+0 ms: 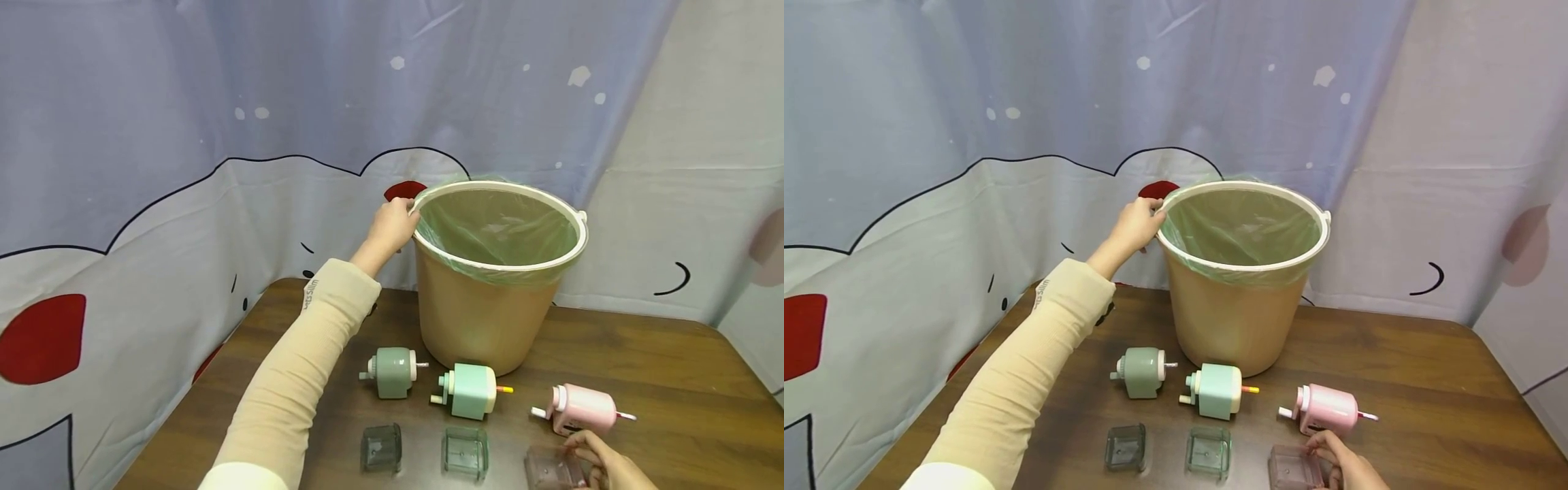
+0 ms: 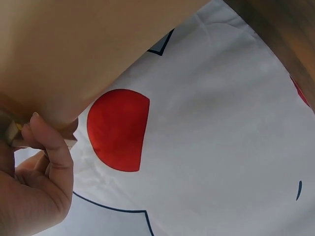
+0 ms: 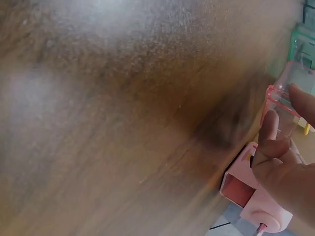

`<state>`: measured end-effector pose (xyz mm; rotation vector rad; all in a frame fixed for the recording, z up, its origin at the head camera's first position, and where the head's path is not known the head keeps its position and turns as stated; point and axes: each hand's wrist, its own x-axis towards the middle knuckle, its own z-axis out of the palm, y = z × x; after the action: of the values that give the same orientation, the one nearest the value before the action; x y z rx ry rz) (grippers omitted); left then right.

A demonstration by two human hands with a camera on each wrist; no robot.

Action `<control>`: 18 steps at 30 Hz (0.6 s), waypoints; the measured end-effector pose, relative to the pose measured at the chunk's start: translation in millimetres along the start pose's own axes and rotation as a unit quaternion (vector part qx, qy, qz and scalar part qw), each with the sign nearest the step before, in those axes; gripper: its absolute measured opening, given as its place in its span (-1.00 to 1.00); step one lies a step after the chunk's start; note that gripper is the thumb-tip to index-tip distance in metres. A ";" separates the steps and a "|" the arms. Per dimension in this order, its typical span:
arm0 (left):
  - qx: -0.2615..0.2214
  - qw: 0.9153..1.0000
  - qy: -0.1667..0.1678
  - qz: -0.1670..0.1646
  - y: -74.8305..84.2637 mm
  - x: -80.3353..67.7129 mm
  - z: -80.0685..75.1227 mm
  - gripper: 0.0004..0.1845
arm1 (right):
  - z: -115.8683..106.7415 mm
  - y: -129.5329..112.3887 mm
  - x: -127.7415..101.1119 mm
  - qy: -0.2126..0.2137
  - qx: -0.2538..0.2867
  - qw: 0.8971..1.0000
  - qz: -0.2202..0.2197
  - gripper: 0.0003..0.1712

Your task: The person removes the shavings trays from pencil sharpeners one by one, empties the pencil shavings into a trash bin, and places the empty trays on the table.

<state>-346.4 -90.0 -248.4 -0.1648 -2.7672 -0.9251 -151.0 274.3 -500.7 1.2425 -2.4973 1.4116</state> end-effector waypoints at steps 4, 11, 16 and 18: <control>0.005 1.000 -0.002 0.003 1.7 0.5 1.5 -0.56 | 1.6 -2.0 -2.5 0.021 -0.066 0.997 0.017 -0.29; -0.009 1.000 -0.002 -0.005 0.3 -0.3 4.1 -0.55 | 4.3 -6.4 -4.0 0.010 -0.131 0.989 0.068 -0.30; -0.041 0.999 0.034 -0.007 -4.9 -2.2 6.7 -0.56 | 3.6 -8.4 -0.9 0.005 -0.139 0.988 0.069 -0.30; -0.061 0.996 0.062 -0.006 -7.8 -3.0 8.3 -0.57 | 3.3 -9.2 0.5 0.002 -0.135 0.989 0.068 -0.26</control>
<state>-346.2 -91.3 -260.0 -0.1069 -2.6030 -1.0717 -144.3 269.0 -495.9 1.0367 -2.7016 1.0458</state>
